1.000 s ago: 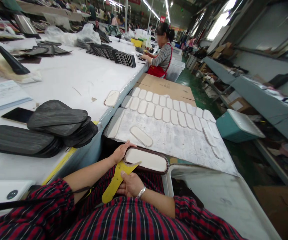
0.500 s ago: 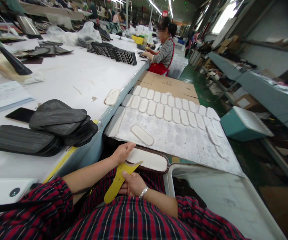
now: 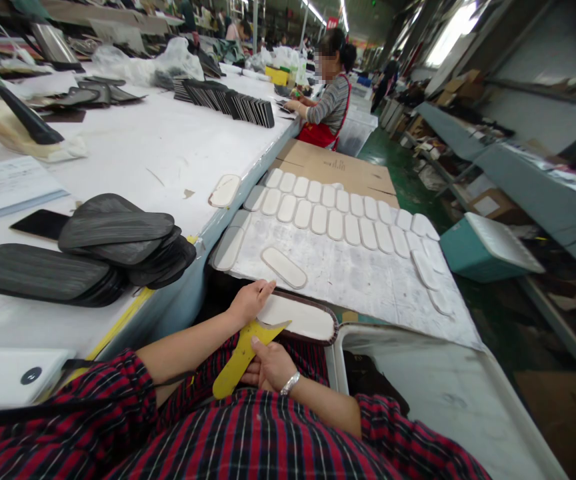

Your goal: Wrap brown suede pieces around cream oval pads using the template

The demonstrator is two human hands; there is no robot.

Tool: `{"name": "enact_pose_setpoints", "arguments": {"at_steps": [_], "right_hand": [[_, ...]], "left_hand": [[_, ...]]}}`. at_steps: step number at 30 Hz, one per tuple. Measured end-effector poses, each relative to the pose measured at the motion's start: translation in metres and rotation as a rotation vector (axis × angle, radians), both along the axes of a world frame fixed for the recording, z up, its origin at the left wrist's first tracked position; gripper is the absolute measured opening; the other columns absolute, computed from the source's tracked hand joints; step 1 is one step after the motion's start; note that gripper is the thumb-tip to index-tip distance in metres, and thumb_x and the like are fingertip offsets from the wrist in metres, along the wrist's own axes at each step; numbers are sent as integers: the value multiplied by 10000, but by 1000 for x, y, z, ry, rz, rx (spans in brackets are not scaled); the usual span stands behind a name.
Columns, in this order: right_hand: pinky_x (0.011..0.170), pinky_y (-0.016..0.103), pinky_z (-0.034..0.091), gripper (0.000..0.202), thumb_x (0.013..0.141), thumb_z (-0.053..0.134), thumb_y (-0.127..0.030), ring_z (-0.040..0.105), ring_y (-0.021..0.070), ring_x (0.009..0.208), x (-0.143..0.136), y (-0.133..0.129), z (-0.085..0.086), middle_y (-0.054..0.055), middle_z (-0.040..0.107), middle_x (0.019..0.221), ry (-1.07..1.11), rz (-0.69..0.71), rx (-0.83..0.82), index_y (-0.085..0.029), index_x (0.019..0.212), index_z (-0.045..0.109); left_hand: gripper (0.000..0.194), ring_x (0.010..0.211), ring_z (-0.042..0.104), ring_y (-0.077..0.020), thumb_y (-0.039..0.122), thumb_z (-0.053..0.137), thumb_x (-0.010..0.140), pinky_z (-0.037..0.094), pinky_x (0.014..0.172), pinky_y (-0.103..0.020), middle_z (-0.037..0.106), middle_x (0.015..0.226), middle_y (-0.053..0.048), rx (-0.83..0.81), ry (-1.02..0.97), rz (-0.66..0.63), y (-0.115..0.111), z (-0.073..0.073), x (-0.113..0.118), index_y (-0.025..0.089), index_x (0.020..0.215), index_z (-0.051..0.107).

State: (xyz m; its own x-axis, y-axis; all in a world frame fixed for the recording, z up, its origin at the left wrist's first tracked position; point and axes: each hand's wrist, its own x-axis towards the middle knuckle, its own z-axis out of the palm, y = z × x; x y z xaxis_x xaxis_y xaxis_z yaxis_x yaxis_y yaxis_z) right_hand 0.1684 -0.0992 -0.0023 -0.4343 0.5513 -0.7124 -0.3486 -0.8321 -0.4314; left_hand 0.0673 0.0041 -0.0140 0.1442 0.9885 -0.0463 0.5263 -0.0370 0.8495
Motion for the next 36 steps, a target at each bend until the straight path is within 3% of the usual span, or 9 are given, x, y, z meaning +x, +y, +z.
{"name": "enact_pose_setpoints", "arguments": {"at_steps": [6, 8, 10, 12, 14, 21, 26, 30, 36], "right_hand": [[646, 343, 533, 147, 861, 481, -299, 662, 186, 627, -3, 3, 9, 55, 665, 761, -134, -28, 29, -161, 910, 501], [640, 355, 535, 217, 807, 558, -359, 663, 209, 661, 0, 1, 13, 57, 664, 767, -139, -27, 93, -164, 886, 504], [642, 373, 537, 328, 731, 634, -442, 658, 240, 710, 8, -2, 16, 58, 661, 765, -116, -46, 213, -166, 862, 514], [652, 385, 535, 411, 674, 666, -510, 649, 257, 739, 23, -5, 18, 53, 654, 751, -87, -109, 330, -168, 854, 526], [667, 393, 532, 425, 669, 661, -530, 643, 255, 730, 44, -7, 22, 45, 646, 735, -88, -208, 372, -175, 863, 531], [596, 377, 535, 393, 697, 664, -431, 644, 221, 638, 129, -17, 25, 55, 648, 849, -224, -469, 306, -198, 973, 507], [544, 281, 524, 371, 663, 698, -255, 606, 140, 565, 197, -13, 5, 51, 643, 870, -319, -467, 361, -152, 981, 536], [574, 280, 529, 349, 609, 618, -89, 622, 160, 622, 246, 16, -24, 24, 634, 792, -440, -583, 273, -154, 937, 521], [563, 232, 509, 122, 866, 465, -221, 609, 125, 637, 268, 92, -70, 29, 601, 758, -584, -658, 147, -153, 953, 519]], "left_hand": [[430, 1084, 471, -329, 578, 685, 596, 311, 929, -369, 619, 878, -105, -60, -145, 63, 2, 2, 6, 183, 723, 571], [451, 1090, 493, -315, 600, 643, 630, 337, 934, -372, 642, 917, -114, -106, -258, 65, 6, 1, -1, 172, 762, 593], [542, 1048, 547, -274, 649, 439, 760, 394, 904, -378, 652, 1009, -122, -167, -398, 72, 8, -2, -13, 155, 909, 605], [656, 1021, 583, -245, 636, 209, 843, 440, 869, -391, 628, 1118, -133, -235, -540, 80, 3, -7, -28, 138, 1089, 560], [682, 1024, 592, -244, 614, 166, 860, 457, 863, -401, 607, 1168, -142, -294, -653, 84, -9, -15, -39, 127, 1176, 525], [563, 1129, 526, -235, 466, 503, 805, 382, 989, -358, 562, 1248, -105, -319, -832, 133, -41, -27, -34, 140, 1263, 491], [464, 1123, 528, -232, 388, 549, 768, 398, 969, -337, 597, 1201, -65, -345, -805, 159, -33, -21, -30, 187, 1185, 547], [374, 1160, 488, -217, 361, 520, 761, 342, 1012, -290, 595, 1190, -13, -235, -517, 172, -24, -25, -32, 230, 1105, 587], [453, 1021, 579, -224, 488, 525, 754, 485, 845, -291, 633, 1109, -22, -377, -637, 247, -22, -27, -26, 235, 1128, 558]]}}
